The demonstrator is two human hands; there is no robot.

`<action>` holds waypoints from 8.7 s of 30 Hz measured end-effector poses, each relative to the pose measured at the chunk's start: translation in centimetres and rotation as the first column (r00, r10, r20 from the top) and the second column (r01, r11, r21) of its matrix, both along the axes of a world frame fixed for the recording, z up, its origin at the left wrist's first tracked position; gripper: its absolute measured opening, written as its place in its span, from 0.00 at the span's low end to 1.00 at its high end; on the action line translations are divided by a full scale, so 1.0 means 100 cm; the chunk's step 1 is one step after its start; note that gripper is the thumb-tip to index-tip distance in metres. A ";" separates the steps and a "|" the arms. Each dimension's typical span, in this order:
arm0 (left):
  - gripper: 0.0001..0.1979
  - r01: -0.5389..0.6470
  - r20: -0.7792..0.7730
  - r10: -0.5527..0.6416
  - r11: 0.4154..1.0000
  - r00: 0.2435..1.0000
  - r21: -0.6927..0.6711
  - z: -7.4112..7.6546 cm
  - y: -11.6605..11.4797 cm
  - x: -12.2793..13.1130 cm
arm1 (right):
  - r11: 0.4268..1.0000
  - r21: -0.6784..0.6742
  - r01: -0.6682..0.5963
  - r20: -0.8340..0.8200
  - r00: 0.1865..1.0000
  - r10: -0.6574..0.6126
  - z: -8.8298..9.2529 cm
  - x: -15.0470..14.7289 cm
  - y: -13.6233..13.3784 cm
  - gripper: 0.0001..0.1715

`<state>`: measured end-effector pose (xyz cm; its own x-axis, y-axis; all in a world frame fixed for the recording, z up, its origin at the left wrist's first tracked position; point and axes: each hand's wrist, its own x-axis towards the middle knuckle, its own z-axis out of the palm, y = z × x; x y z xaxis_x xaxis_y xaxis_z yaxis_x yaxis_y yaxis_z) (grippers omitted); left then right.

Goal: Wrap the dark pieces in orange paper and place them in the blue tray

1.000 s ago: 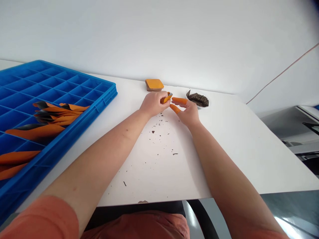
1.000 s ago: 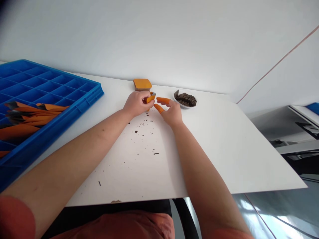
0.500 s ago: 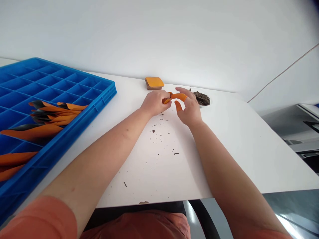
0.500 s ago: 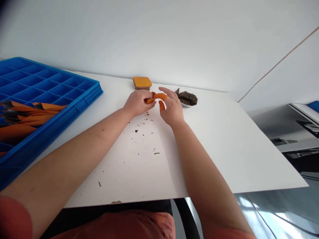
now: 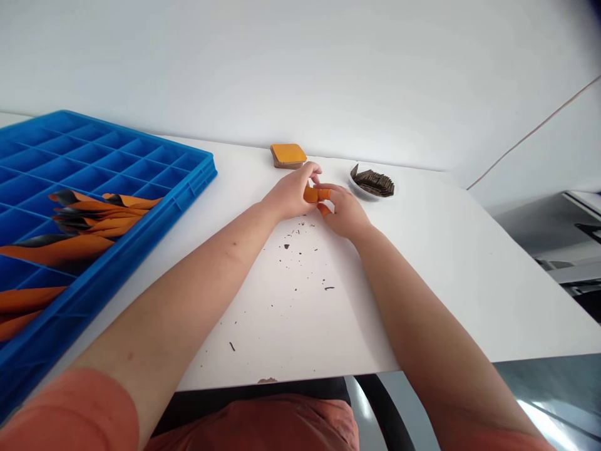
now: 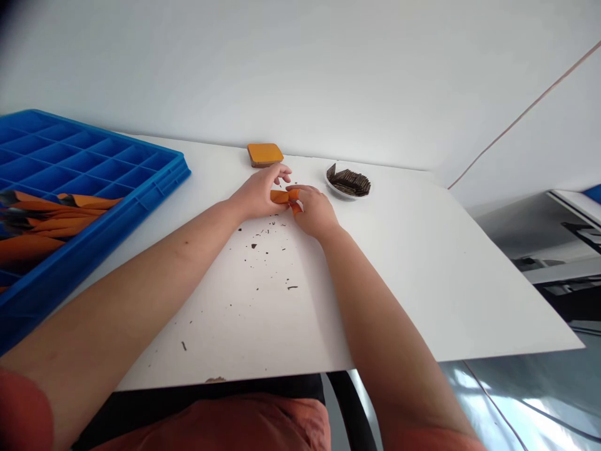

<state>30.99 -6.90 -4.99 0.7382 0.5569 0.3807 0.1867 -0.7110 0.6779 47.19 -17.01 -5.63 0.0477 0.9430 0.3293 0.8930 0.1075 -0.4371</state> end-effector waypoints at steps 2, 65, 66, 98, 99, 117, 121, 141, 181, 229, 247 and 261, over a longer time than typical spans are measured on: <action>0.31 -0.018 -0.122 0.021 1.000 0.992 0.020 -0.001 0.005 -0.003 | 1.000 0.024 -0.013 -0.075 0.997 0.014 -0.001 0.001 0.000 0.20; 0.24 -0.054 -0.052 0.043 0.971 0.998 -0.231 -0.003 0.005 0.000 | 0.594 -0.047 0.803 -0.027 0.594 -0.804 0.028 0.081 -0.021 0.05; 0.24 -0.053 -0.048 0.043 0.973 0.998 -0.227 -0.003 0.006 0.000 | 0.591 -0.067 0.804 -0.028 0.590 -0.807 0.029 0.080 -0.020 0.04; 0.26 -0.037 -0.149 0.025 0.996 0.988 -0.079 0.006 -0.006 0.000 | 0.690 0.061 0.721 -0.098 0.692 -0.715 0.014 0.083 -0.006 0.04; 0.26 -0.037 -0.148 0.025 0.996 0.989 -0.080 0.006 -0.006 0.000 | 0.695 0.083 0.714 -0.083 0.700 -0.709 0.013 0.084 -0.006 0.03; 0.18 -0.035 -0.080 0.026 0.993 0.996 -0.115 0.000 -0.001 0.000 | 0.729 0.495 0.473 -0.252 0.881 -0.401 0.026 0.055 -0.009 0.05; 0.16 -0.053 -0.040 0.047 0.985 0.998 -0.164 0.001 0.000 -0.002 | 0.800 0.466 0.379 -0.345 0.910 -0.230 0.033 0.038 -0.008 0.04; 0.19 0.018 0.010 -0.015 0.898 1.000 -0.439 0.001 0.007 -0.005 | 0.914 0.404 0.029 0.016 0.999 -0.039 0.056 0.011 -0.025 0.02; 0.16 0.170 -0.105 -0.329 0.704 0.938 -0.689 0.022 0.012 -0.017 | 0.962 0.244 -0.121 0.166 0.983 0.081 0.054 -0.013 -0.023 0.07; 0.16 0.333 0.066 -0.418 0.608 0.906 -0.721 0.016 0.022 -0.019 | 0.947 0.307 -0.098 -0.041 0.992 0.116 0.022 -0.030 -0.008 0.07; 0.27 0.131 -0.064 -0.187 0.855 0.980 -0.501 0.008 0.009 -0.013 | 0.931 0.358 0.074 -0.043 0.997 -0.063 0.014 -0.003 -0.003 0.11; 0.35 0.141 0.096 -0.106 0.851 0.990 -0.506 0.007 0.010 -0.013 | 0.959 0.282 0.021 -0.106 0.994 0.010 0.012 0.001 -0.005 0.18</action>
<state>29.74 -5.89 -4.26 0.7983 0.5911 0.1154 0.0656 -0.2758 0.9590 47.34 -17.47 -4.48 0.1014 0.8119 0.5749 0.8443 0.2355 -0.4814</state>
